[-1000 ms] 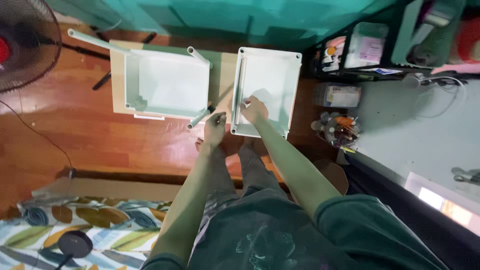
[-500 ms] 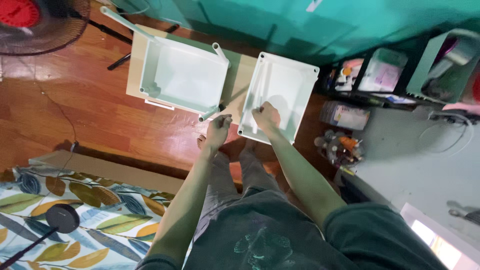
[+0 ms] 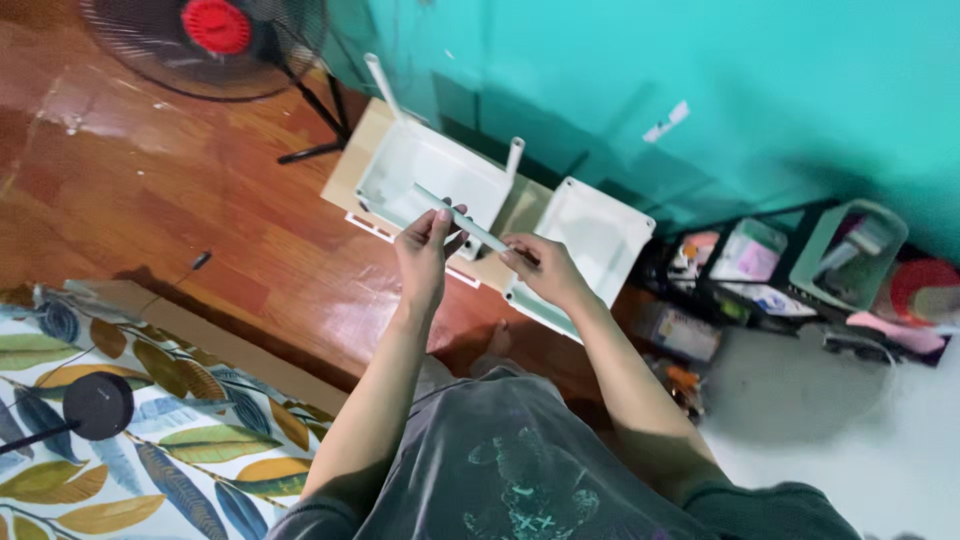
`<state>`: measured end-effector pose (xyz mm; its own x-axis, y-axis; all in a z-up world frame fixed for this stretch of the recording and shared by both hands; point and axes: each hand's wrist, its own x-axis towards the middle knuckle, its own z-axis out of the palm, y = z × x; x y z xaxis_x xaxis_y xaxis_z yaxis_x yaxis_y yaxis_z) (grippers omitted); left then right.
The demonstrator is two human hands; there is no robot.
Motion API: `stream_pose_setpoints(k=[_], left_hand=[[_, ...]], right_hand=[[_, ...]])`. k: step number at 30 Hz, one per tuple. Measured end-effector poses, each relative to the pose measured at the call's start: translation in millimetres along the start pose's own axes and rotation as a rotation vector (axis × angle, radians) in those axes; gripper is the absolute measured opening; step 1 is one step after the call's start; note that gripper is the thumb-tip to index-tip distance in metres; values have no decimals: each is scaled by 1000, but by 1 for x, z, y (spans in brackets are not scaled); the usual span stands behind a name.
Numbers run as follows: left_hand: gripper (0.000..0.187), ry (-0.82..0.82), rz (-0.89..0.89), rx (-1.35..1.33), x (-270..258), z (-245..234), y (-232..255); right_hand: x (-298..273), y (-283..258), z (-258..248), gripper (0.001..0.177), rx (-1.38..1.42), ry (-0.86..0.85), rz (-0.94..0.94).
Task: The person assembles a white plastic storage unit by inserting cylindrical legs into the corner sockets of a rectangular tray and then placing a second tray on top. The person handles the trays and legs by hand, aligning and pressing them into place.
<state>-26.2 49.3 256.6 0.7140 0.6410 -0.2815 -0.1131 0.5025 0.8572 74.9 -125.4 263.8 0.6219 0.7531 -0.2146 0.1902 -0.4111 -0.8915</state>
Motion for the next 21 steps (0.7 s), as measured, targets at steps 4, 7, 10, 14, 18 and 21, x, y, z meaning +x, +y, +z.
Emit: stream_pose_setpoints(k=[4, 7, 10, 14, 18, 21], left_hand=[[19, 86, 45, -123, 7, -31, 23], [14, 102, 85, -171, 8, -59, 36], [18, 123, 98, -155, 3, -81, 45], [19, 163, 79, -104, 0, -102, 53], [21, 160, 82, -121, -1, -122, 53], [20, 150, 51, -138, 1, -137, 48]], right_hand=[[11, -3, 16, 28, 146, -53, -86], [18, -4, 27, 28, 344, -140, -41], [23, -8, 39, 20, 557, -66, 73], [34, -14, 62, 15, 688, 46, 170], [40, -20, 85, 13, 882, 127, 133], [43, -25, 98, 15, 953, 209, 120]])
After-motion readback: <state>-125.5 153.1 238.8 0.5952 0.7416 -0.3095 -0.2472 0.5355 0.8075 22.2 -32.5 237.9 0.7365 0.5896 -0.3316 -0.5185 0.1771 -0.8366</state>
